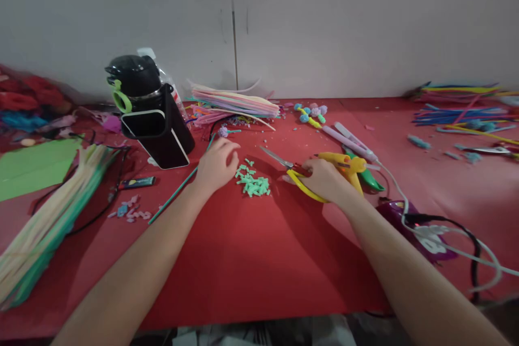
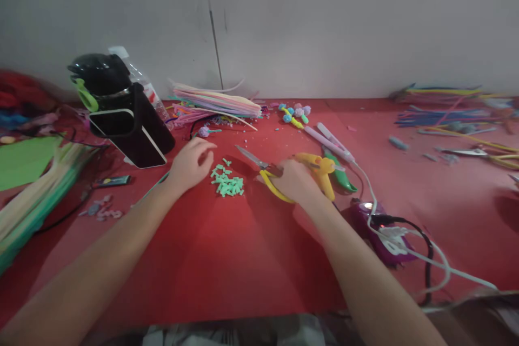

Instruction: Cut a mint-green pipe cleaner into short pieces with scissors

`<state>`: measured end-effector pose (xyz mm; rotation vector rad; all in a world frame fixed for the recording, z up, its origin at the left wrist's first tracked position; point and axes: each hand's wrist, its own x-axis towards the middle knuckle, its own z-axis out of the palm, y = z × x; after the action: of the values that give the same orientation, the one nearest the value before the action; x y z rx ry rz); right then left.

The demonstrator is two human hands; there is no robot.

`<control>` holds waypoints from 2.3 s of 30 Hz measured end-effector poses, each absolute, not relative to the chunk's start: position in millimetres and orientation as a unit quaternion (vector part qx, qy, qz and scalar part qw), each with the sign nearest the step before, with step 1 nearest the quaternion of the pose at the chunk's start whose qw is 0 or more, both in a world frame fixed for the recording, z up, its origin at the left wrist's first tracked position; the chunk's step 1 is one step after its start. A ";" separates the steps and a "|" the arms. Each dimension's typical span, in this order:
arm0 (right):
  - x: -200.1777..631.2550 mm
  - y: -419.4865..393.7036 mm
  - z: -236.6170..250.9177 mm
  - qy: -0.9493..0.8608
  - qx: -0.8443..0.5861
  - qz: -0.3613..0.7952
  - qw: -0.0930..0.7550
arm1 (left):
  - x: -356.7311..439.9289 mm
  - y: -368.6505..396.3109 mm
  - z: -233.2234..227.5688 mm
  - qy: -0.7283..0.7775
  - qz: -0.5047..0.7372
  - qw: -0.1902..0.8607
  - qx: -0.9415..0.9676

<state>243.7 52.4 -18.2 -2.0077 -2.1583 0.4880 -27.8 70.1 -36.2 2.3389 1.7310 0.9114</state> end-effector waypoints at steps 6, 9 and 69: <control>244.9 53.4 -37.6 -0.701 -0.678 0.178 0.133 | -2.0 44.4 -38.0 0.499 0.102 0.121 0.852; 246.3 53.5 -41.3 -0.697 -0.679 0.183 0.142 | 2.6 27.1 -37.2 0.485 0.074 0.143 0.860; 220.3 73.6 -34.1 -0.710 -0.684 0.137 0.097 | -29.4 11.0 -29.6 0.443 0.144 0.212 0.859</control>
<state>220.3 73.6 -34.1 -2.0255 -2.1031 0.4062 -29.4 11.0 -29.6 2.3848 1.2306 0.4009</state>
